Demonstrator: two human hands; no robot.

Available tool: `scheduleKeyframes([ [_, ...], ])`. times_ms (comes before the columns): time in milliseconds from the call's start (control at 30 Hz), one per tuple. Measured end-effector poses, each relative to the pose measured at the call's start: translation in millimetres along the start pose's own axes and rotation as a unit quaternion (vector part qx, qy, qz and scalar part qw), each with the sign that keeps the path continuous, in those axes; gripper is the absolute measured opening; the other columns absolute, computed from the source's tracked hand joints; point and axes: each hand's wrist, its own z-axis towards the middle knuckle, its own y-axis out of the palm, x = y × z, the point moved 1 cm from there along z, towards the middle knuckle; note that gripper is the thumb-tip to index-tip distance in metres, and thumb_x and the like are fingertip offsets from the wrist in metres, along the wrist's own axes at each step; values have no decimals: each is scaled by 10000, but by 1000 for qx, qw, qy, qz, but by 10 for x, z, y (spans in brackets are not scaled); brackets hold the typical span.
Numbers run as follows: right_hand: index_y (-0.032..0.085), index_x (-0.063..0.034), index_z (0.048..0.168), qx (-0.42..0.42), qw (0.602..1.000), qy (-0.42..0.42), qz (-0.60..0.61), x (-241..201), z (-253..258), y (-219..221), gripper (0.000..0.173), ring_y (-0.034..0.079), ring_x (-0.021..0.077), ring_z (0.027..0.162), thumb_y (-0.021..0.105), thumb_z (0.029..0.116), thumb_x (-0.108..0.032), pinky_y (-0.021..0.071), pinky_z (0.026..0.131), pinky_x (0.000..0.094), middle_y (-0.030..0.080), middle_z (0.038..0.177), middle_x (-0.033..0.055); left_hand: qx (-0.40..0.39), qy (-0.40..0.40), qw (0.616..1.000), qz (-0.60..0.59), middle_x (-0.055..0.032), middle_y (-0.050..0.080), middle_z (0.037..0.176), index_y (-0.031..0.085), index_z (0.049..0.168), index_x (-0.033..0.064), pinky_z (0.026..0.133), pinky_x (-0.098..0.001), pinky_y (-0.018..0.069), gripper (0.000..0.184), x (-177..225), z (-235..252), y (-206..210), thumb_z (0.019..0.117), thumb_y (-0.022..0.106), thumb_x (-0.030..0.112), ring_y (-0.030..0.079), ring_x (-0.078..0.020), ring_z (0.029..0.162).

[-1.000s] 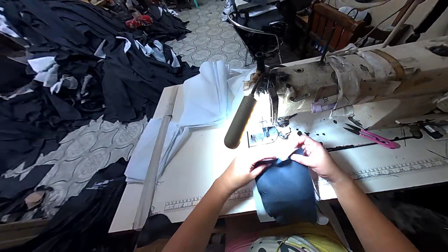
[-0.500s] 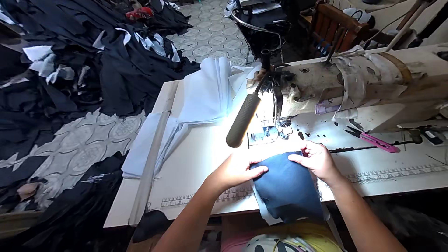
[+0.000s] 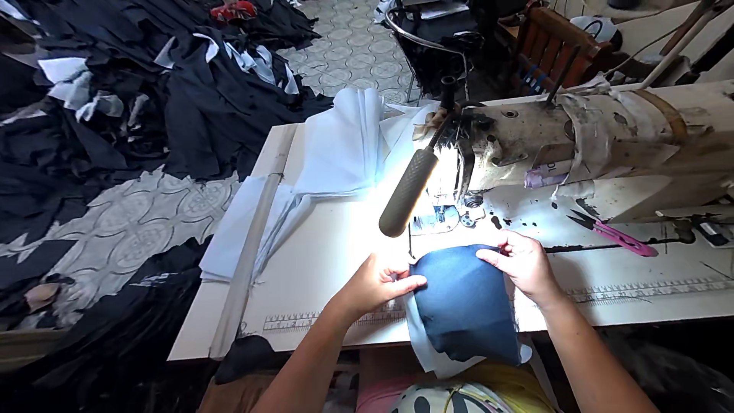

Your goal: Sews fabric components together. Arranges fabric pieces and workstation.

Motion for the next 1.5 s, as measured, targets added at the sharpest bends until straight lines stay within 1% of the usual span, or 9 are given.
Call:
scheduleKeyframes([
  [67,672,-95,821,0,1000,-11,2,1,0,4,114,566,-121,686,781,799,-71,474,643,73,651,769,-144,17,-20,999,-32,131,510,621,506,591,107,591,-69,350,359,-13,-9,-12,874,720,156,447,129,627],
  [133,678,-83,829,9,1000,-14,-2,2,0,-6,111,578,-118,697,782,793,-71,486,656,77,664,778,-135,30,-82,994,-72,155,554,717,582,771,82,651,-65,420,171,32,-7,-6,837,737,109,501,130,681],
  [200,681,-75,833,10,1000,-19,-4,5,-2,-9,114,575,-116,696,786,790,-72,483,655,77,666,784,-131,7,-172,979,-109,137,574,821,574,1083,11,657,-72,429,334,86,15,-4,818,755,103,510,114,700],
  [267,677,-72,831,7,1000,-20,-6,13,-9,-6,119,568,-115,688,788,789,-71,478,649,75,659,776,-132,-28,-225,966,-125,101,633,942,553,1263,-10,736,-99,477,539,102,51,17,807,788,154,572,92,802],
  [433,678,-64,822,10,1000,-21,-11,9,-16,-3,113,568,-118,697,785,785,-65,479,657,73,654,777,-130,0,-281,960,12,-37,699,900,712,1066,-17,773,-248,507,277,240,156,94,973,665,240,612,-21,803],
  [533,683,-68,823,13,999,-26,-15,8,-15,-4,112,575,-122,708,787,783,-73,483,667,73,664,788,-130,60,-257,963,62,31,546,729,665,926,-27,617,-170,384,249,189,157,103,923,725,215,447,23,646],
  [700,678,-54,822,16,999,-29,-29,15,-11,2,109,559,-125,703,780,793,-77,464,655,65,656,784,-119,131,-196,969,-74,133,575,734,624,837,83,637,-87,442,126,129,123,110,836,743,43,514,94,661],
  [933,690,-54,876,24,999,-21,-19,24,4,-21,77,565,-121,691,750,833,-73,474,658,72,659,781,-130,190,-163,959,-130,89,676,881,579,1080,17,750,-140,547,227,154,130,137,875,665,-26,648,42,795],
  [1500,625,-78,768,42,994,34,-96,-9,25,-28,147,471,-127,603,741,856,-101,394,587,60,545,674,-136,213,-87,973,-29,-25,692,970,611,1143,-111,788,-115,525,248,-55,43,306,932,603,21,631,56,848],
])
